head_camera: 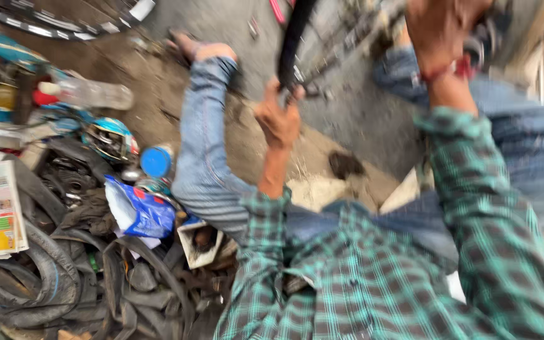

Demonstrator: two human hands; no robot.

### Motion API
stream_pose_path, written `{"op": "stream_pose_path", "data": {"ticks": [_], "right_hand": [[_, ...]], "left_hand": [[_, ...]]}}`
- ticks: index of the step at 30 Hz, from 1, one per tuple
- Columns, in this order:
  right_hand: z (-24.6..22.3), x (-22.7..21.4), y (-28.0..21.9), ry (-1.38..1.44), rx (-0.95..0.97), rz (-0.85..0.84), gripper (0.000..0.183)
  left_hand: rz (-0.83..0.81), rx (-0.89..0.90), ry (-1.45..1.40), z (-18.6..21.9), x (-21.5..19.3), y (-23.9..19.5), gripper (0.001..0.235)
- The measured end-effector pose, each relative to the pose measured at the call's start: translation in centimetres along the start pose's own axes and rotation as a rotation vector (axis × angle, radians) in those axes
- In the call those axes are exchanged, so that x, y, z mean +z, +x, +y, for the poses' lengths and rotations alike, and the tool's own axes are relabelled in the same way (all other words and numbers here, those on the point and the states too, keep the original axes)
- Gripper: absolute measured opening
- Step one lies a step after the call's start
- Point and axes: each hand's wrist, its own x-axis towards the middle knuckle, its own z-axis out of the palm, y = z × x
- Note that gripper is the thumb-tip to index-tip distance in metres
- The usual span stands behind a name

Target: The person sits on the ground and uses pliers to adjust the brake cable on a bicycle wheel. The person manipulates the cable and brake assembly with both hands, occasionally rotating the wheel to access different sections.

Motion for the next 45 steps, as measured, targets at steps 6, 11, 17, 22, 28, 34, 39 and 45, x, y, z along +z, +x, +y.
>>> {"op": "stream_pose_path", "data": {"ticks": [6, 11, 17, 22, 28, 34, 39, 45], "right_hand": [[-4.1, -6.5, 4.5, 0.009, -0.037, 0.209, 0.019], [-3.3, -5.0, 3.0, 0.014, -0.032, 0.225, 0.027], [-2.5, -3.5, 1.6, -0.058, -0.004, 0.173, 0.042], [-2.3, -2.6, 2.9, -0.058, -0.009, 0.181, 0.038], [-2.4, -2.8, 2.6, -0.006, -0.002, 0.209, 0.018], [-2.5, -3.2, 2.9, 0.016, 0.032, 0.182, 0.009], [-2.4, -3.6, 3.1, 0.044, 0.024, 0.192, 0.008], [-2.8, -4.0, 3.3, -0.019, 0.001, 0.190, 0.017]], "left_hand": [[0.054, 0.044, 0.095, 1.9, -0.6, 2.2, 0.045], [0.024, 0.028, -0.013, 4.0, -1.9, 2.2, 0.045], [0.023, 0.064, -0.015, 5.5, -2.5, 2.8, 0.042], [0.006, 0.044, -0.033, 5.0, -2.0, 3.0, 0.045], [-0.010, 0.050, -0.033, 4.7, -1.7, 3.1, 0.052], [-0.003, 0.058, -0.031, 5.0, -1.8, 3.1, 0.051], [-0.011, 0.058, -0.012, 5.5, -1.9, 3.0, 0.051], [-0.011, 0.032, -0.027, 5.6, -2.2, 3.0, 0.050]]}}
